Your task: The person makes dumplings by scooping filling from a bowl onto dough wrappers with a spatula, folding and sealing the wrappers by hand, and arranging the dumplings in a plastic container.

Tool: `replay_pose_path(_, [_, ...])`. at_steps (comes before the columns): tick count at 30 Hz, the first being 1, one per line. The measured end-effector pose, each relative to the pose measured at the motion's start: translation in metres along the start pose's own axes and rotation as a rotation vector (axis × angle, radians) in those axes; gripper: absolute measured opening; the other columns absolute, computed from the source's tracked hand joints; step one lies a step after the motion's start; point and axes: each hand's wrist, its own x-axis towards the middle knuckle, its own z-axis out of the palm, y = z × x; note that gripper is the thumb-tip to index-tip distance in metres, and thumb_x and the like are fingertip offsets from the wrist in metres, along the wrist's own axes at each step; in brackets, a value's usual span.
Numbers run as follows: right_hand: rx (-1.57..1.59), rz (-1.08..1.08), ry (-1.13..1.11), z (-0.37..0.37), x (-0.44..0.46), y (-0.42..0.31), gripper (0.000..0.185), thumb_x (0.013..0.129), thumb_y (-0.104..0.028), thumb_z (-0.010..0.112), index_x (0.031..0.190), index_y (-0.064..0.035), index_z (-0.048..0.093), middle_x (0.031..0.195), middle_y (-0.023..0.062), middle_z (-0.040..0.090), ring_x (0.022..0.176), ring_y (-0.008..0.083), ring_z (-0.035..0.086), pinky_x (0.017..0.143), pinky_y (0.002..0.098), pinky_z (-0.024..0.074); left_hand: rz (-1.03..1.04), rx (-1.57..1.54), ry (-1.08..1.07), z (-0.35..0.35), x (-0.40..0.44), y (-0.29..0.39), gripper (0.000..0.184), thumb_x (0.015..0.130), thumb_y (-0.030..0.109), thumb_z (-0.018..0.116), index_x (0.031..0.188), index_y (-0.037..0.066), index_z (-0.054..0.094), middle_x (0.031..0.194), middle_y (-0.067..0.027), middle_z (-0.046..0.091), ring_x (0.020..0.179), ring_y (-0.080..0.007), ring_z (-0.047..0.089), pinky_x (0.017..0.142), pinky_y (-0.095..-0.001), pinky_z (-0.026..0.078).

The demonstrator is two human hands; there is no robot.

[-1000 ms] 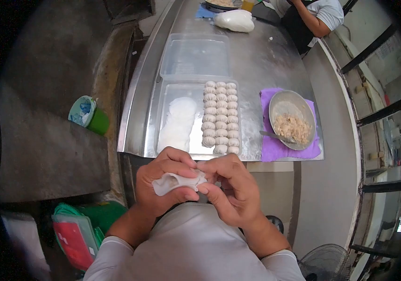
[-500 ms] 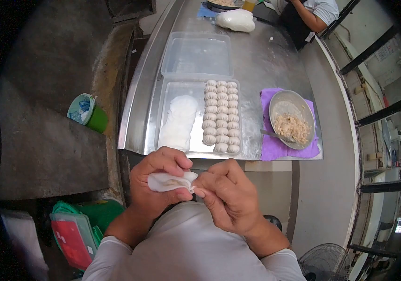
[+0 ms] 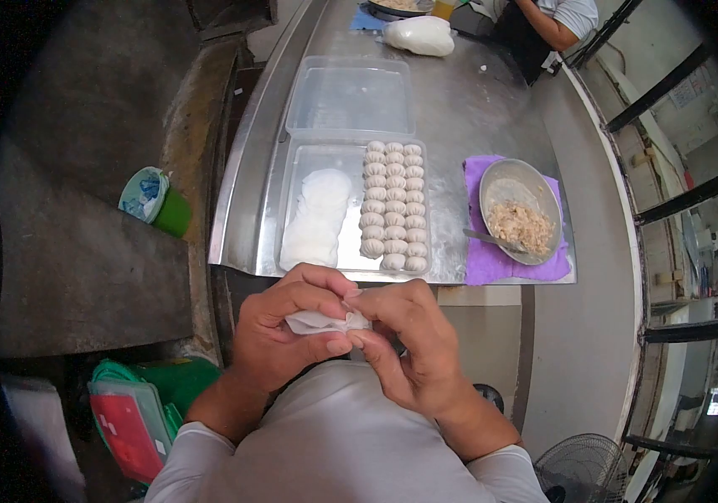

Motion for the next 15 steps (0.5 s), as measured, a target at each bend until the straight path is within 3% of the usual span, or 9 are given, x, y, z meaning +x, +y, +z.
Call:
replay_pose_path(3, [-0.005, 0.018, -0.009, -0.005, -0.001, 0.003, 0.016, 0.088, -0.002, 0.073, 0.103, 0.0008, 0.068, 0.094, 0.01, 0.06, 0.084, 0.0184, 0.053, 0.07, 0.0267, 0.0438, -0.045, -0.01, -0.026, 0.003, -0.001, -0.001, 0.03, 0.08, 0.01, 0.086, 0.104, 0.003, 0.068, 0.119, -0.0154, 0.063, 0.109, -0.0192, 0.061, 0.095, -0.032, 0.048])
replay_pose_path(5, [-0.046, -0.02, -0.064, -0.007, -0.001, 0.005, 0.016, 0.088, -0.002, 0.072, 0.104, 0.0011, 0.067, 0.094, 0.0101, 0.06, 0.084, 0.018, 0.053, 0.07, 0.0264, 0.0441, -0.013, -0.187, 0.155, 0.012, -0.002, -0.002, 0.026, 0.083, 0.002, 0.081, 0.106, 0.002, 0.07, 0.122, -0.0126, 0.06, 0.106, -0.0145, 0.061, 0.091, -0.0275, 0.05])
replay_pose_path(8, [-0.071, -0.024, -0.085, -0.007, -0.001, 0.003, 0.016, 0.089, -0.002, 0.072, 0.104, 0.0022, 0.067, 0.094, 0.0104, 0.06, 0.083, 0.0175, 0.053, 0.069, 0.0264, 0.0444, 0.051, 0.005, 0.056, 0.005, -0.001, -0.005, 0.028, 0.084, 0.001, 0.081, 0.108, 0.0, 0.068, 0.12, -0.0122, 0.059, 0.107, -0.0152, 0.061, 0.091, -0.0278, 0.05])
replay_pose_path(11, [0.094, 0.147, 0.024, -0.004, 0.001, -0.002, 0.017, 0.085, 0.007, 0.071, 0.101, 0.0031, 0.067, 0.095, 0.0117, 0.065, 0.083, 0.0227, 0.059, 0.067, 0.0309, 0.0493, 0.096, 0.099, -0.076, -0.001, 0.003, -0.007, 0.03, 0.084, -0.001, 0.08, 0.11, -0.001, 0.067, 0.119, -0.0128, 0.058, 0.107, -0.016, 0.061, 0.092, -0.0281, 0.05])
replay_pose_path(15, [0.011, 0.011, -0.037, -0.008, 0.003, 0.006, 0.018, 0.085, 0.007, 0.071, 0.101, 0.002, 0.068, 0.093, 0.0115, 0.066, 0.081, 0.0225, 0.058, 0.065, 0.0307, 0.0487, -0.011, -0.031, 0.034, 0.007, 0.0, -0.007, 0.028, 0.083, 0.004, 0.082, 0.108, 0.0, 0.068, 0.119, -0.0146, 0.06, 0.107, -0.0175, 0.061, 0.092, -0.0288, 0.05])
